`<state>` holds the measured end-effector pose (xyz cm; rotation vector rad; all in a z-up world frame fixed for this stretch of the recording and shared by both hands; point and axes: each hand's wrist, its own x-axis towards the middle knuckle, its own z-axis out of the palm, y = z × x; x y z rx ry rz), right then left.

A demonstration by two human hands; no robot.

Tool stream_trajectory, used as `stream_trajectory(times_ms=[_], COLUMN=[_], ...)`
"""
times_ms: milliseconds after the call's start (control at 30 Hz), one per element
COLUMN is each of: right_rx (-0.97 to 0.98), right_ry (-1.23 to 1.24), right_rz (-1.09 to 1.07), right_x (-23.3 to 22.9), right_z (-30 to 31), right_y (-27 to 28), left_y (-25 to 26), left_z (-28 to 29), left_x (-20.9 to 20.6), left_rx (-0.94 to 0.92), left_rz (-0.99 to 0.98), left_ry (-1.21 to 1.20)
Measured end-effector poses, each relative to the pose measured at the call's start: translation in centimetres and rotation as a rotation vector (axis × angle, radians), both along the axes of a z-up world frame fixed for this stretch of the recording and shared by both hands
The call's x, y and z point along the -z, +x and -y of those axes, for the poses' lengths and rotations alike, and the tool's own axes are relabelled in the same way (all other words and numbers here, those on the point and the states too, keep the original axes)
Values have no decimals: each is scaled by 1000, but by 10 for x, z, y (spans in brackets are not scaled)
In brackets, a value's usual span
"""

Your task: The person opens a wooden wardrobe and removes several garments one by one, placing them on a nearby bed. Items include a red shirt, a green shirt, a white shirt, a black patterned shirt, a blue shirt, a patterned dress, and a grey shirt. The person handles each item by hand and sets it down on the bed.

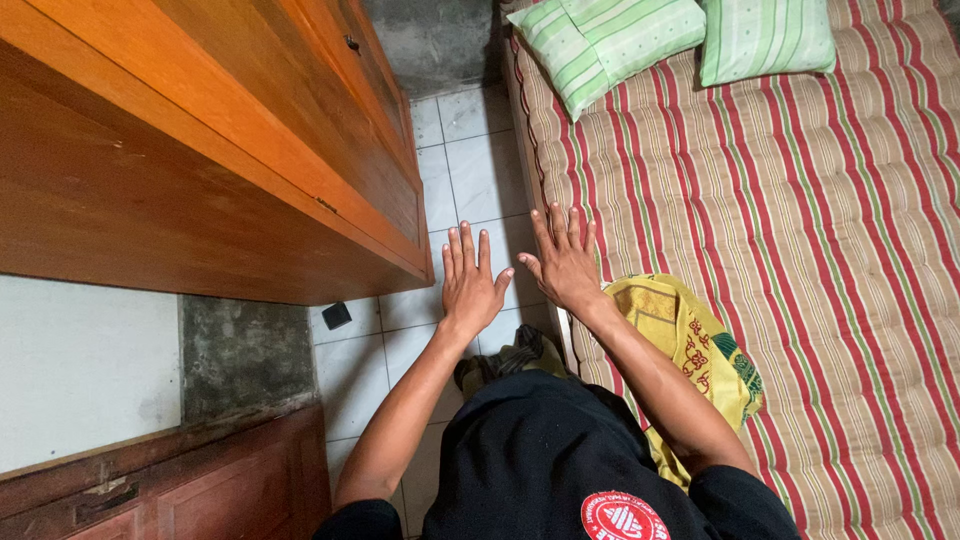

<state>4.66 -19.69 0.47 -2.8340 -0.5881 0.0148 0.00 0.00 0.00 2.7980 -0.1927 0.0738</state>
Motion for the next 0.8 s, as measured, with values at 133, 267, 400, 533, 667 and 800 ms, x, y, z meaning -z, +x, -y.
stream_trajectory(times_ms=[133, 267, 400, 533, 667, 800], right_rx=[7, 8, 11, 4, 4, -1], right_ry=[19, 27, 45, 37, 28, 27], right_rz=[-5, 1, -3, 34, 35, 52], right_x=[-7, -10, -10, -8, -7, -7], right_z=[-1, -2, -2, -2, -3, -2], right_y=[-3, -4, -4, -4, -2, -1], left_y=[-3, -4, -3, -4, -3, -3], left_z=[0, 1, 2, 1, 1, 2], left_x=[-5, -6, -6, -6, -6, -7], left_rx=[-2, -3, -4, -10, -11, -17], left_rz=[27, 35, 39, 41, 44, 27], left_ry=[-20, -35, -28, -27, -31, -36])
